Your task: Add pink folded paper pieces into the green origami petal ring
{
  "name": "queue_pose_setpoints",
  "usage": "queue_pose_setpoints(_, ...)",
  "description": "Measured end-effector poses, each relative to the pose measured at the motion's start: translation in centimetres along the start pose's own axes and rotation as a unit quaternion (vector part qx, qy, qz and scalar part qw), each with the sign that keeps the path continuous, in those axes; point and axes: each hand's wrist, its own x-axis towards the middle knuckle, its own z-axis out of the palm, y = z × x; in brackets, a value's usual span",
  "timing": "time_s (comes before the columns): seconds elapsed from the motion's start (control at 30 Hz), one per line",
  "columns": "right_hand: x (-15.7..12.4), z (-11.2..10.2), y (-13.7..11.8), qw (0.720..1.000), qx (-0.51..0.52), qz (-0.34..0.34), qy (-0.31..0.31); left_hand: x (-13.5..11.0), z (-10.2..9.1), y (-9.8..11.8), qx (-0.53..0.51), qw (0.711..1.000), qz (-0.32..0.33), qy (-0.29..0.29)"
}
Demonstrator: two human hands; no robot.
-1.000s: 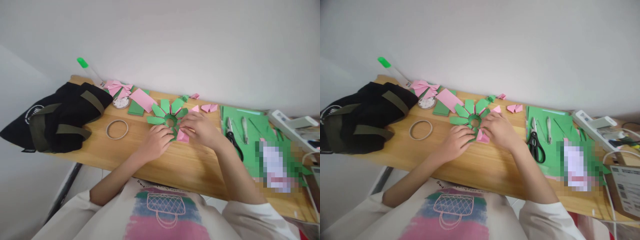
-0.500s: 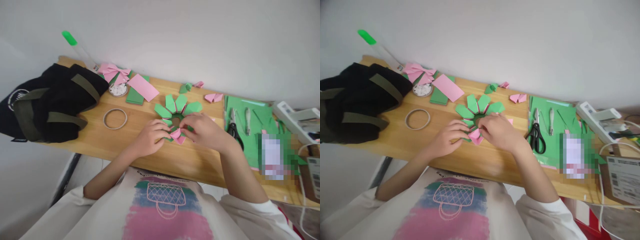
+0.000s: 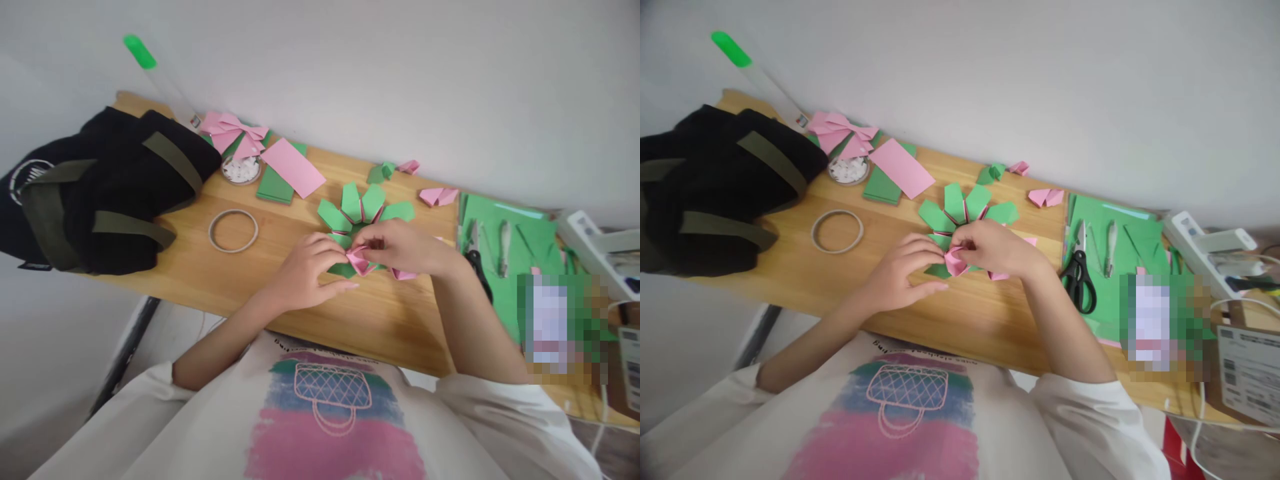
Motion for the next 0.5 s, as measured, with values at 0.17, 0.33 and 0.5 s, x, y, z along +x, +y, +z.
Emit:
queue_pose_setpoints(0.17, -0.7, -0.3, -0.5, 0.998, -0.038, 0.009, 0.045, 0.6, 1.0, 1.1, 0.039, 0.997, -0.039, 0.053)
queue_pose_setpoints(0.33, -2.0, -0.5, -0.8, 0.999, 0.005, 0.005, 0.040, 1.2, 1.1, 1.8, 0.048, 0.997, -0.055, 0.032)
queue_pose_setpoints(0.5, -3.8, -0.3, -0.5, 0.997, 0.048, -0.015, 0.062, 1.1, 0.6, 2.1, 0.029, 0.998, -0.054, -0.018)
